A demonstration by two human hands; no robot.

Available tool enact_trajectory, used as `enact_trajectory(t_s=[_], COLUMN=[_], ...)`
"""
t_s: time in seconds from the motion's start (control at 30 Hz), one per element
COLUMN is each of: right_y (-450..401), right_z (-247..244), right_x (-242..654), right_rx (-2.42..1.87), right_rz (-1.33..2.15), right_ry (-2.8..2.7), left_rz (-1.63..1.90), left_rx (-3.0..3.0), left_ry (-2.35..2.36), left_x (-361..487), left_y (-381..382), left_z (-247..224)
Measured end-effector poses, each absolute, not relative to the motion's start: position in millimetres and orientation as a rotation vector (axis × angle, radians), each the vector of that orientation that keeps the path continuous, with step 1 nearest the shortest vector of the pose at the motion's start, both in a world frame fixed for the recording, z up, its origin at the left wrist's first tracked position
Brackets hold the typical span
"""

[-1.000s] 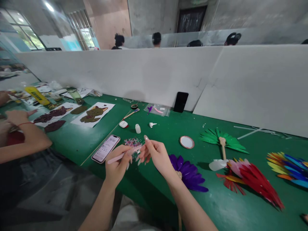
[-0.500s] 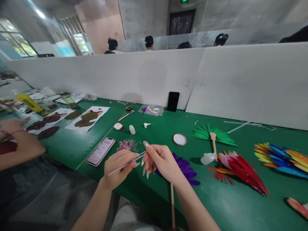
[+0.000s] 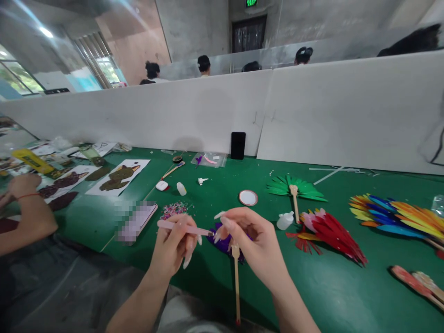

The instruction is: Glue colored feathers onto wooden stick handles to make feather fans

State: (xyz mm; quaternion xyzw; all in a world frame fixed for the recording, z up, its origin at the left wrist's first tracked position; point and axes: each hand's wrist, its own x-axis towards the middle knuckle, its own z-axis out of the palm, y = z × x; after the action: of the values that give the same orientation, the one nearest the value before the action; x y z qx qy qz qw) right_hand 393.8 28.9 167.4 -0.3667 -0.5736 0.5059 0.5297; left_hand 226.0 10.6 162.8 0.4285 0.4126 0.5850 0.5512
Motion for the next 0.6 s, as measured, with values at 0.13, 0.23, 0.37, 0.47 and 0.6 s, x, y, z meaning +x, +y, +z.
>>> enact_trajectory(t_s=[0.13,0.23,0.37,0.47,0.6], right_y=[18,9,4,4,4], right_z=[169,171,173,174,173], right_x=[412,418,421,424,430], right_rx=[-0.832,-0.872,-0.93,-0.94,-0.937], right_rz=[0.884,0.69,0.46,0.36,0.328], right_ry=[-1.58,-1.655,-1.66,-1.696,-1.72], left_rz=[1.272,1.221,1.191,1.19,1.185], left_rx=[0.744,0.666,0.579,0.561,0.583], left_ry=[0.878,0.804,0.777,0.79,0.791], left_x=[246,258,270,276,281], left_y=[15,17,17,17,17], left_z=[165,167,169,170,171])
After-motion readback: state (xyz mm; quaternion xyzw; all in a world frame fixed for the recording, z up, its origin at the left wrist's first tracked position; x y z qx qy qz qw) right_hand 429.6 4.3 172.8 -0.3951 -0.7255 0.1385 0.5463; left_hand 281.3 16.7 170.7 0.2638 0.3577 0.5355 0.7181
